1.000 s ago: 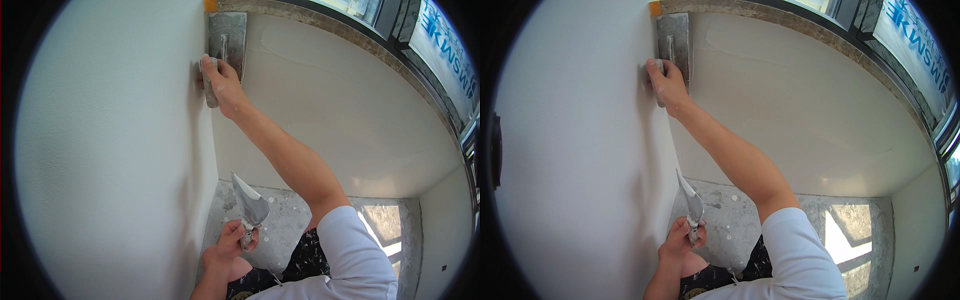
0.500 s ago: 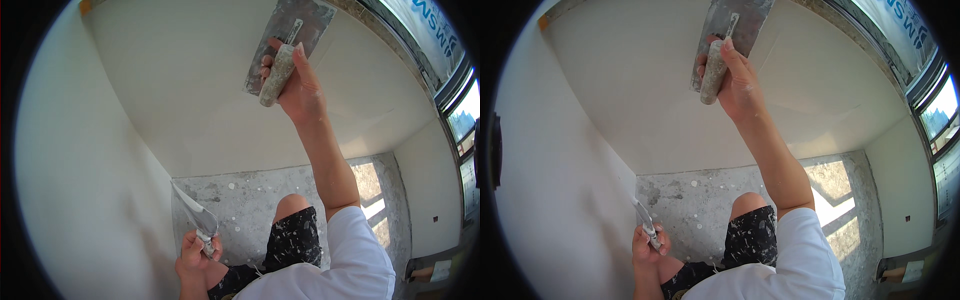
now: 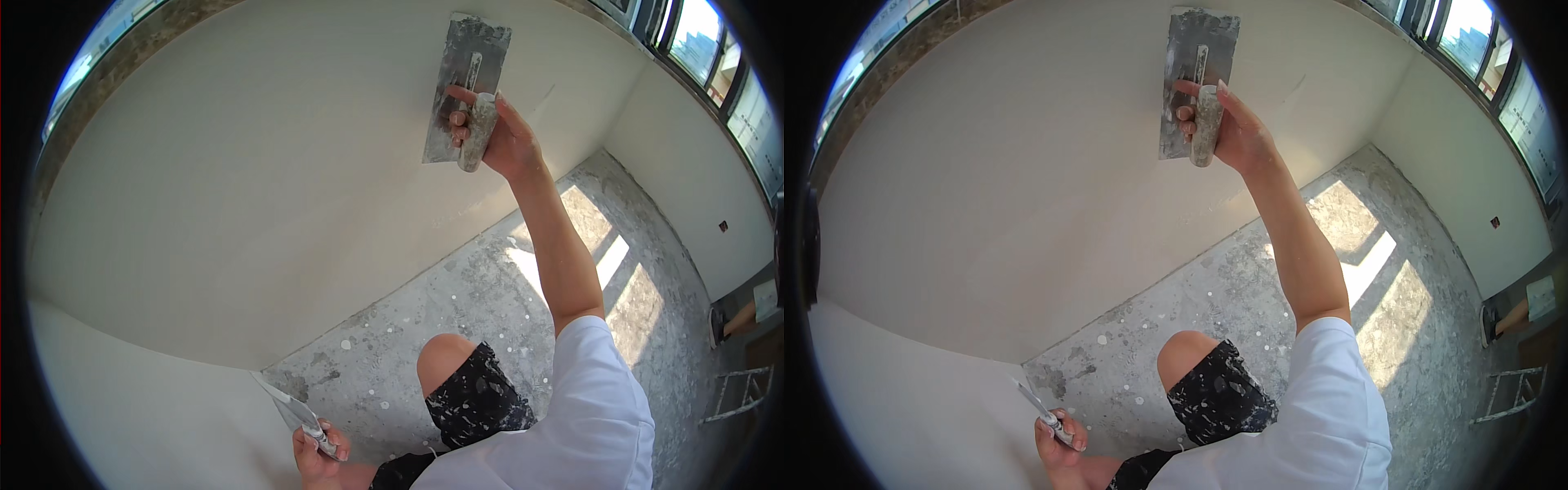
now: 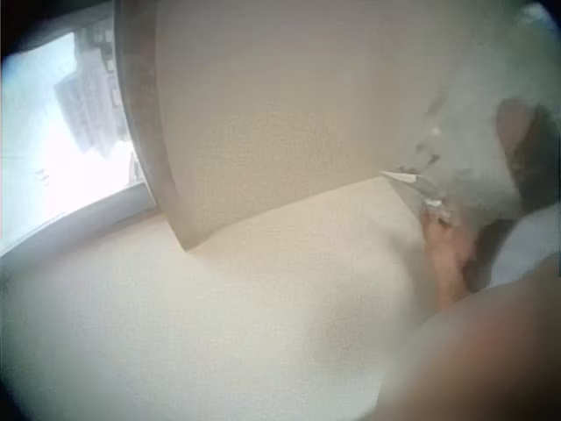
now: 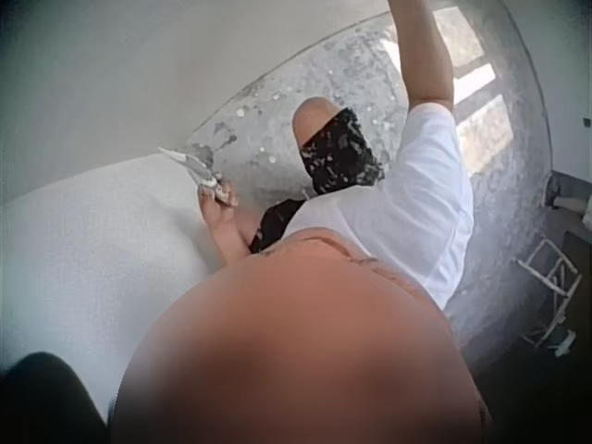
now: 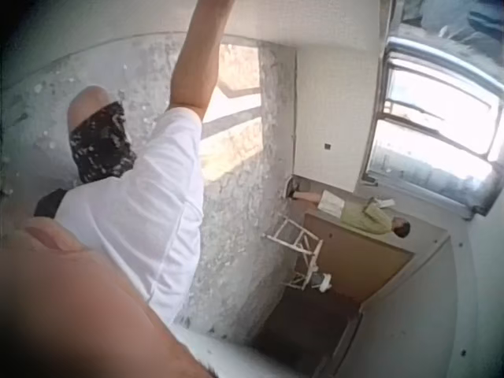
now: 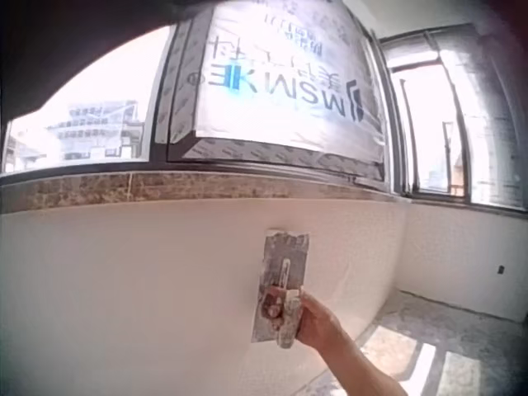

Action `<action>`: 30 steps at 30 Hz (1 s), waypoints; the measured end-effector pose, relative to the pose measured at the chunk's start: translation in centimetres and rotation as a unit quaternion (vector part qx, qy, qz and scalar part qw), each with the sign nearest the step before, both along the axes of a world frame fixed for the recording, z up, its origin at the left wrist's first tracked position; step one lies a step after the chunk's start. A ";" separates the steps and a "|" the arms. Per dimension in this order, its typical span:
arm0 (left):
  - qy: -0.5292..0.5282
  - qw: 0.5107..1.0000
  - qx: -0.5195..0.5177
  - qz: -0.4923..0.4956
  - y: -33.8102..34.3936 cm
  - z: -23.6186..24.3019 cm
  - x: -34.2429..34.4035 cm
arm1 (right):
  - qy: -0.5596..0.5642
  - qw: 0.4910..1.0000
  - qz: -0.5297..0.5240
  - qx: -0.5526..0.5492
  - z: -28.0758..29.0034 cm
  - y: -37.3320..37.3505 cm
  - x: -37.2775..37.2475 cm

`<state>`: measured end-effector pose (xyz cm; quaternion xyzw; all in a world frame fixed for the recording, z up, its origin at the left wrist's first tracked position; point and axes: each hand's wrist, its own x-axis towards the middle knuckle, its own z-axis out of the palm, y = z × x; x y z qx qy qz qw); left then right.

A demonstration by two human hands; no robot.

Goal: Applying plaster to the walls using a trowel and putty knife.

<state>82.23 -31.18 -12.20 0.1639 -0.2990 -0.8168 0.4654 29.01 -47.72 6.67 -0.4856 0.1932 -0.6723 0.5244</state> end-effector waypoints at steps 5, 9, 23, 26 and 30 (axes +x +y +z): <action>-0.082 0.997 0.010 0.000 -2.3 -3.9 -0.8 | -0.007 1.000 -0.015 -0.010 -3.8 0.4 -9.3; -0.120 0.993 0.018 -0.013 -3.2 -2.7 -4.2 | -0.025 0.999 -0.006 -0.023 -5.3 0.9 -18.3; -0.136 0.990 -0.015 -0.021 -2.3 1.0 -11.8 | 0.117 0.965 -0.224 0.064 -11.7 10.1 -27.7; -0.167 0.985 -0.017 -0.023 -2.2 2.0 -12.3 | 0.392 0.891 -0.177 0.148 -8.8 16.2 -20.6; -0.217 0.972 -0.046 -0.073 -4.6 3.3 -13.5 | 0.495 0.711 -0.483 0.127 -9.7 18.8 -15.5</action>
